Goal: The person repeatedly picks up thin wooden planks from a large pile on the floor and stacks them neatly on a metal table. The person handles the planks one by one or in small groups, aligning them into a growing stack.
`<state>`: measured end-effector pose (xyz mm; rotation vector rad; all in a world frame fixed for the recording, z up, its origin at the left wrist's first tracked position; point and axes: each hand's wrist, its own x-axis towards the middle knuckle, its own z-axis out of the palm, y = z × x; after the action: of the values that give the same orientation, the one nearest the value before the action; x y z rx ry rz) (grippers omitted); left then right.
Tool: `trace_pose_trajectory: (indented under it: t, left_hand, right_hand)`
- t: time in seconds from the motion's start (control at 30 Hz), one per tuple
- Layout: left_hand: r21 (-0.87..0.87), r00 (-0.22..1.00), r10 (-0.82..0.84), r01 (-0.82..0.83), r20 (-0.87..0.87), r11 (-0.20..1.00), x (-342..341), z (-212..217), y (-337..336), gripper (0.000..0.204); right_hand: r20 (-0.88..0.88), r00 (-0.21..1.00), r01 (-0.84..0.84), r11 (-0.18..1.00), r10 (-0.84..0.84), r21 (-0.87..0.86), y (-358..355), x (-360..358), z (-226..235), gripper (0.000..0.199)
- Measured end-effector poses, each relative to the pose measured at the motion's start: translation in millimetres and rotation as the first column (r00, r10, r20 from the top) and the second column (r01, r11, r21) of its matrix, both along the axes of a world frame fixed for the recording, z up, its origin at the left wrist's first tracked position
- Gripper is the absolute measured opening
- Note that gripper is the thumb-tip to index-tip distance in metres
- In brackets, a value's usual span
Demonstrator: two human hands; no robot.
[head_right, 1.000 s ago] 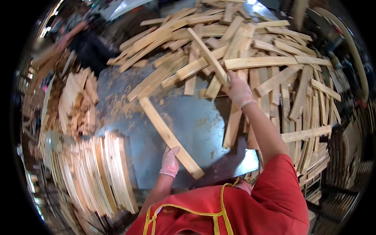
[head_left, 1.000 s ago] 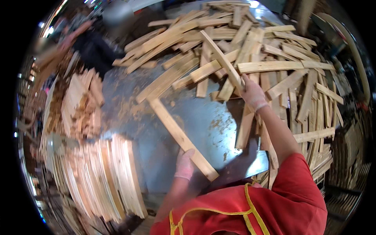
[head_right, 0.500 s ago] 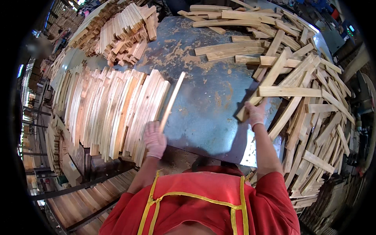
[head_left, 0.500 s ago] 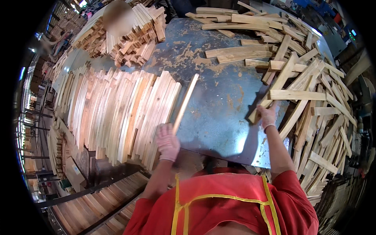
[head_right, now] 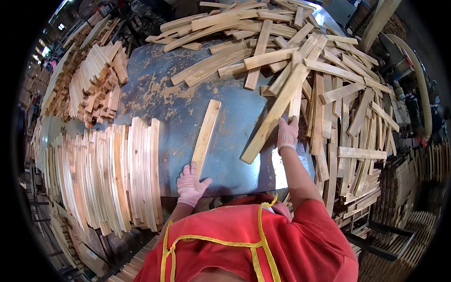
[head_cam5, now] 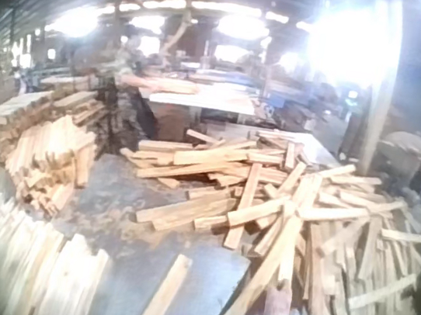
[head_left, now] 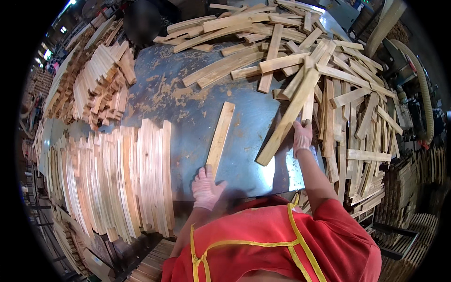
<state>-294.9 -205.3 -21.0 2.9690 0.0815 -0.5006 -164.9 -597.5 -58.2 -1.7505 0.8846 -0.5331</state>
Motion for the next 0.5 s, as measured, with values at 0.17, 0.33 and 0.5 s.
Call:
trace_pose_trajectory:
  t: [0.17, 0.33, 0.5]
  left_hand:
    - [-0.072, 0.992, 0.111, -0.115, -0.063, 0.991, 34.3, -6.9, -17.4, 0.092]
    - [-0.753, 0.959, 0.206, -0.281, -0.195, 0.595, 53.7, -7.9, -0.4, 0.074]
    - [-0.69, 0.963, 0.193, -0.269, -0.188, 0.673, 45.9, -0.3, -27.9, 0.07]
  right_hand:
    - [-0.067, 0.97, -0.219, 0.961, 0.232, 0.167, 13.0, 38.4, 3.8, 0.051]
    - [0.138, 0.914, -0.379, 0.679, 0.383, 0.629, 96.2, 24.8, 7.9, 0.039]
    - [0.093, 0.68, -0.581, 0.457, 0.727, 0.674, 182.7, -58.3, -3.1, 0.046]
